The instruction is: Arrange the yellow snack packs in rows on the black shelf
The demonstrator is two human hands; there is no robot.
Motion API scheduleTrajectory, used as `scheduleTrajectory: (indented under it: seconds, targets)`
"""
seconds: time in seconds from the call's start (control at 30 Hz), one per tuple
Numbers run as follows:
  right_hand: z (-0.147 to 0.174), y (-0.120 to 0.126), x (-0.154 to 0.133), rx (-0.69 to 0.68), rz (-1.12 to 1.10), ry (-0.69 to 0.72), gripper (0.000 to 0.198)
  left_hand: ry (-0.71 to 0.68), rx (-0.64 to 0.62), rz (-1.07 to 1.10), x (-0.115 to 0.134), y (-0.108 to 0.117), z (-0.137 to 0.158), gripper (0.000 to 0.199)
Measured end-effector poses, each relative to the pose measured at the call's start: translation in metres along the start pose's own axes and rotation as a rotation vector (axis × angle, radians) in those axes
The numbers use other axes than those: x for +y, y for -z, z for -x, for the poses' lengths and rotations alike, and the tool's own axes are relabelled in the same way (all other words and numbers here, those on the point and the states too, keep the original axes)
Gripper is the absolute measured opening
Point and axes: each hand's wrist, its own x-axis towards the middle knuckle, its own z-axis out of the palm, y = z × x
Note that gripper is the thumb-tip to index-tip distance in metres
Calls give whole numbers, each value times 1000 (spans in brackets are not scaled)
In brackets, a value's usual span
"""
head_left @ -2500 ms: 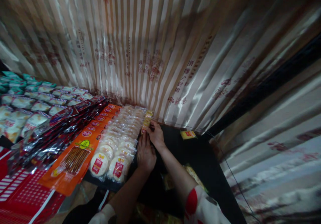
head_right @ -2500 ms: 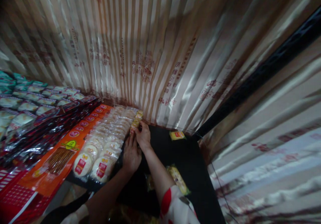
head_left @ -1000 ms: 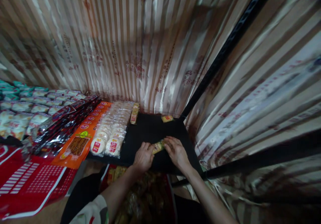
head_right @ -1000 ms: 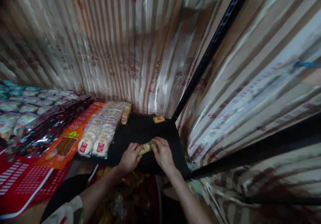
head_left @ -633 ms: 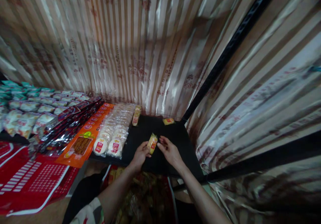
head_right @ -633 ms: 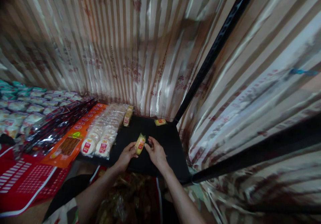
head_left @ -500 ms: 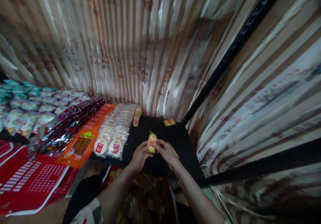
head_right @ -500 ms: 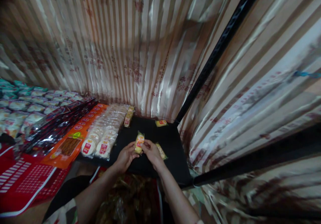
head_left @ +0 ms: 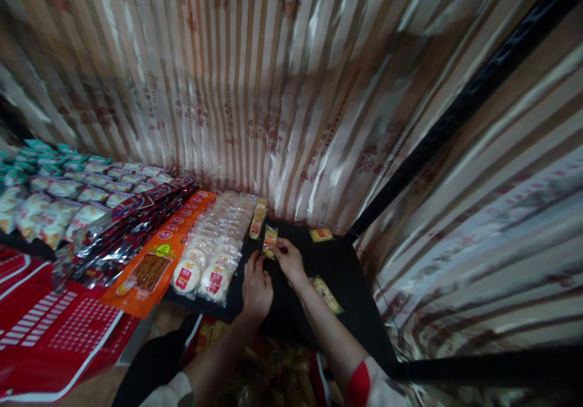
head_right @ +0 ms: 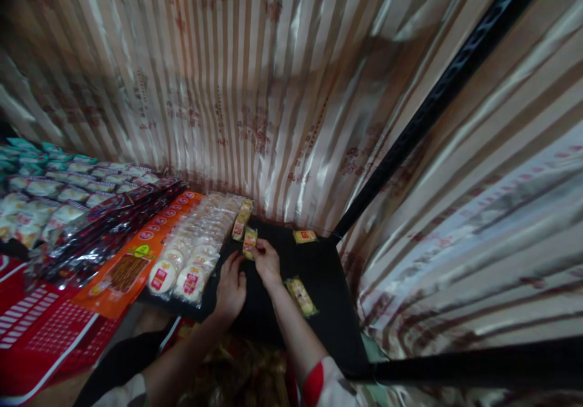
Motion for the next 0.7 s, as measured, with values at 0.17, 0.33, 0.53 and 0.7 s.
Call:
scheduleTrajectory:
  seconds: [0.17, 0.33, 0.53, 0.7]
  targets:
    - [-22, -27, 5, -32, 155, 66, 19, -39, 66, -38, -19, -14, -16, 55]
    - [-31, -43, 8, -6, 235, 121, 16, -65, 89, -24, -30, -24, -31, 63]
    - [-33, -49, 15, 35, 257, 118, 14, -136, 147, -22, -46, -34, -42, 65]
    - [-31, -52, 16, 68, 256, 186, 17, -251, 187, -19, -53, -35, -43, 64]
